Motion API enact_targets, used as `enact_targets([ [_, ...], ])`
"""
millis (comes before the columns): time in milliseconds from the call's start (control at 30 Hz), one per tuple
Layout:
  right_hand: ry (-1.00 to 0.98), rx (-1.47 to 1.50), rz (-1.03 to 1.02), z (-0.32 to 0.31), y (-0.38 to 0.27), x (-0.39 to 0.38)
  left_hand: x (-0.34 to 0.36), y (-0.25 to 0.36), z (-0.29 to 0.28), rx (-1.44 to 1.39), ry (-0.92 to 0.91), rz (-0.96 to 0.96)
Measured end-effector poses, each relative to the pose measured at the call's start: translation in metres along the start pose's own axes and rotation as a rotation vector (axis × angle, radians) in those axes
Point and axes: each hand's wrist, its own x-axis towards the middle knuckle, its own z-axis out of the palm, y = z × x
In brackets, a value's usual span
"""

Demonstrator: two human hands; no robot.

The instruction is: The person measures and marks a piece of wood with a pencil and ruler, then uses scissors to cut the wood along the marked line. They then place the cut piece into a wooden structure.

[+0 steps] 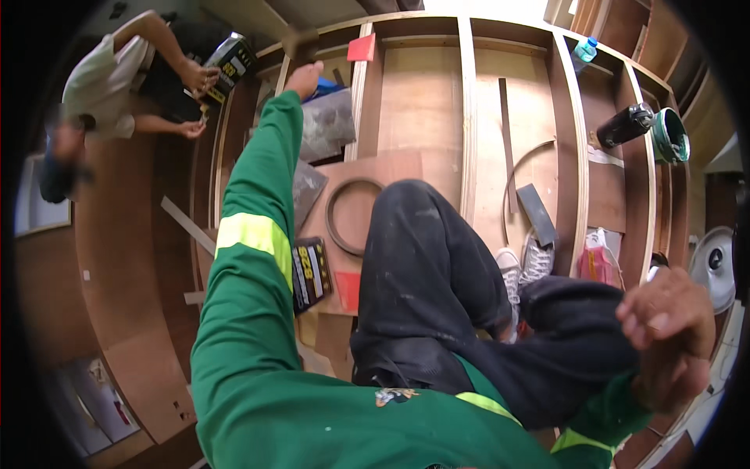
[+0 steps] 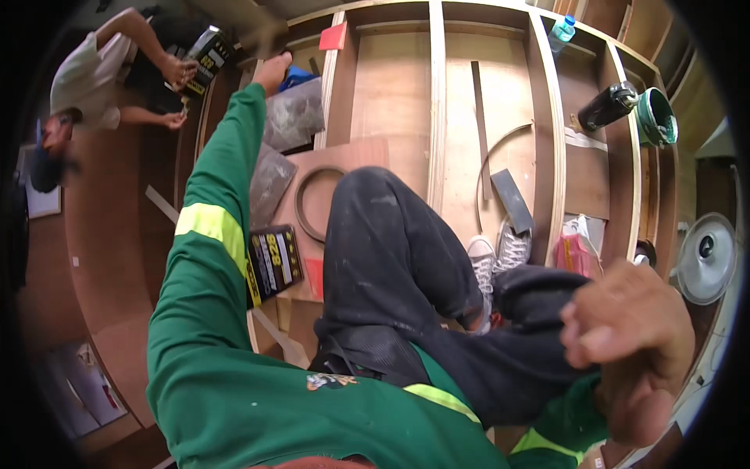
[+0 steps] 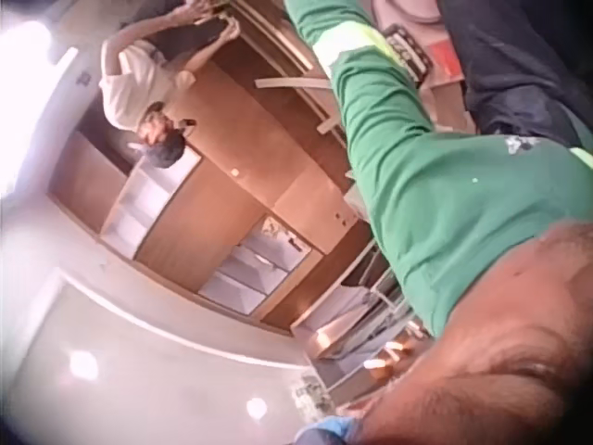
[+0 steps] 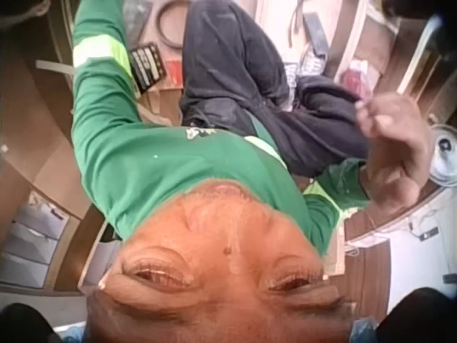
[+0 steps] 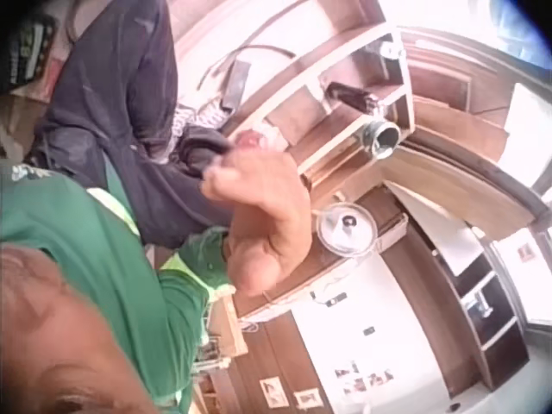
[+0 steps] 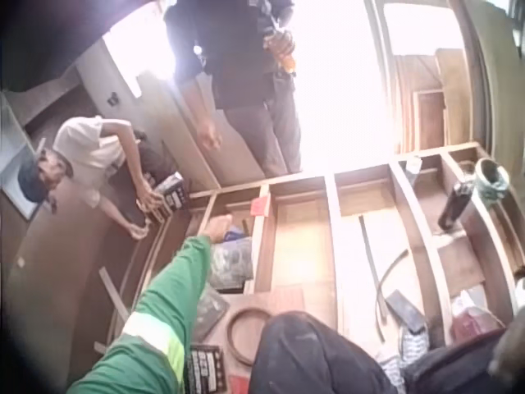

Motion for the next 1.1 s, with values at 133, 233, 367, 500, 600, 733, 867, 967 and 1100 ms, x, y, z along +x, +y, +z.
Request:
enact_targets([
  [133,0.155,0.017,0.048,-0.024,-0.004,-0.016,0.012,-0.043,0.039,0.006,-0.274,0.048],
  [233,0.369,-0.046,0.062,-0.021,-0.003,-0.029,0.034,-0.012,0.057,0.119,-0.611,0.141],
  [367,0.293,-0.022,0.042,-0.052,0.004,-0.067,0.034,0.008,0.016,-0.35,-0.863,-0.197],
  [500,0.294,0.035,0.051,-0.045,0.0,-0.057,-0.001,0.025,-0.03,-0.371,-0.895,-0.042],
  [600,0.119,0.118,-0.04,-0.043,0.004,-0.031,-0.014,0.039,-0.057,-0.261,-0.813,0.044],
  [733,-0.061,0.404,-0.155,-0.053,0.012,-0.023,-0.028,0.07,-0.073,-0.3,-0.435,0.356],
  [867,-0.03,0.371,-0.363,-0.041,0.007,-0.011,-0.031,0.064,-0.125,-0.129,-0.1,0.517],
  [967,0.287,0.078,-0.19,-0.037,-0.015,-0.036,-0.035,0.111,-0.165,-0.146,0.027,0.534],
  [1100,0.575,-0.33,-0.045,-0.081,0.007,-0.071,-0.064,0.198,-0.22,-0.515,0.089,0.378],
])
